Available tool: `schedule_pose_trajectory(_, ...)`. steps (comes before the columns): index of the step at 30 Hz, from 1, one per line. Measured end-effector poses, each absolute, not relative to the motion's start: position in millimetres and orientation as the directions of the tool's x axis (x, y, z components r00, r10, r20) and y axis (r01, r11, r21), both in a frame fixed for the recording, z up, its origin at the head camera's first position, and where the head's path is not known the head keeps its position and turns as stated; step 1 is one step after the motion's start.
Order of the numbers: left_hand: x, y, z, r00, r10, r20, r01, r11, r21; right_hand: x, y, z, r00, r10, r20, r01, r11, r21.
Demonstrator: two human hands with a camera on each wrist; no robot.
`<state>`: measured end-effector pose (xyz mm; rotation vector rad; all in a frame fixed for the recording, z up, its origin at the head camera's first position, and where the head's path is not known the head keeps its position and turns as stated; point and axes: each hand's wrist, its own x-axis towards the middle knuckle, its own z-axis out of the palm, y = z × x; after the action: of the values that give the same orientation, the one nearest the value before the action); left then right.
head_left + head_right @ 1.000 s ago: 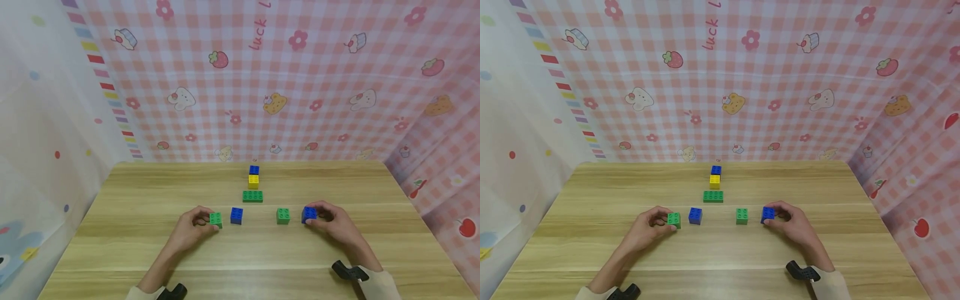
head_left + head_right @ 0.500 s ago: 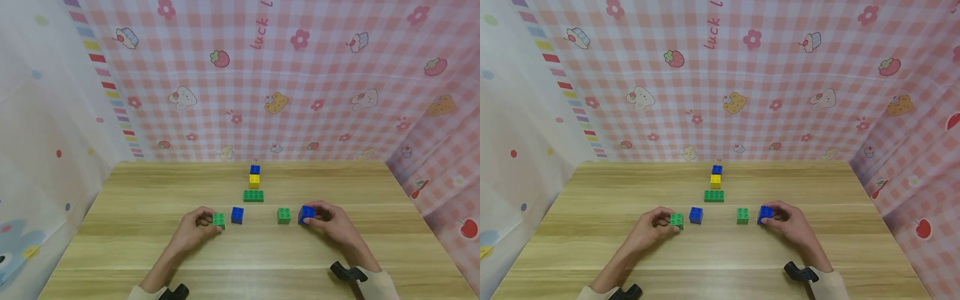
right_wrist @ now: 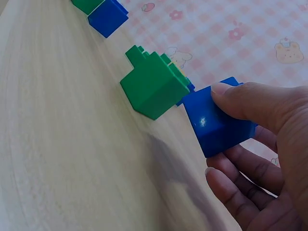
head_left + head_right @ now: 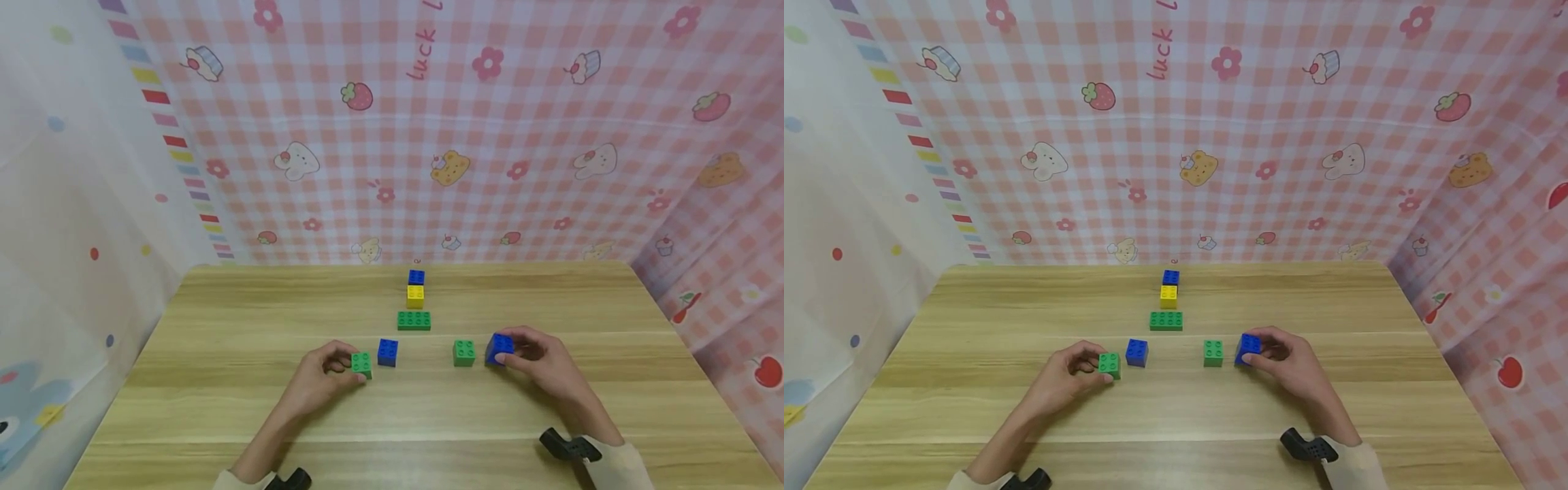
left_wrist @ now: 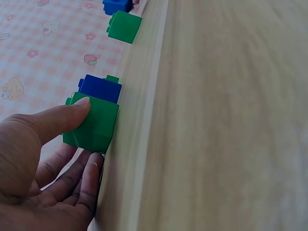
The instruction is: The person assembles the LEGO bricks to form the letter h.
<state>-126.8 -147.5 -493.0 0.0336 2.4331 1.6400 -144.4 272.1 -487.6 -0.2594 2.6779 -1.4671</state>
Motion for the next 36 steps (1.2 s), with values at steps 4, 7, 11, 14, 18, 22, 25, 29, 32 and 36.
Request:
schedule_pose_trajectory(4, -126, -145, -492, -0.976, 0.141, -0.166, -0.102, 0.378, 0.920, -143, 270, -483, -0.979, -0.204, 0.020, -0.121, 0.495, -0.861)
schedule_pose_trajectory(7, -125, -144, -492, -0.975, 0.148, -0.162, -0.096, 0.377, 0.921, -143, 268, -481, -0.976, -0.214, 0.031, -0.132, 0.473, -0.871)
schedule_pose_trajectory(11, -124, -142, -492, -0.974, 0.160, -0.161, -0.092, 0.372, 0.924, -142, 265, -478, -0.975, -0.217, 0.042, -0.141, 0.468, -0.872)
schedule_pose_trajectory(14, -123, -141, -491, -0.973, 0.166, -0.163, -0.091, 0.373, 0.923, -141, 263, -476, -0.976, -0.216, 0.042, -0.141, 0.467, -0.873)
schedule_pose_trajectory(18, -123, -140, -491, -0.973, 0.169, -0.159, -0.085, 0.381, 0.921, -139, 260, -473, -0.975, -0.218, 0.049, -0.147, 0.460, -0.875)
schedule_pose_trajectory(22, -122, -138, -493, -0.973, 0.170, -0.156, -0.080, 0.384, 0.920, -138, 256, -470, -0.973, -0.220, 0.062, -0.159, 0.455, -0.876)
schedule_pose_trajectory(25, -121, -137, -493, -0.972, 0.176, -0.155, -0.077, 0.384, 0.920, -138, 253, -468, -0.972, -0.224, 0.071, -0.169, 0.453, -0.875)
schedule_pose_trajectory(29, -120, -135, -494, -0.970, 0.192, -0.151, -0.068, 0.384, 0.921, -137, 250, -466, -0.969, -0.230, 0.086, -0.185, 0.451, -0.873)
schedule_pose_trajectory(32, -119, -133, -494, -0.967, 0.201, -0.158, -0.074, 0.373, 0.925, -136, 247, -466, -0.968, -0.231, 0.099, -0.194, 0.437, -0.878)
schedule_pose_trajectory(36, -118, -132, -494, -0.964, 0.209, -0.162, -0.077, 0.366, 0.928, -134, 242, -465, -0.964, -0.236, 0.125, -0.215, 0.403, -0.889)
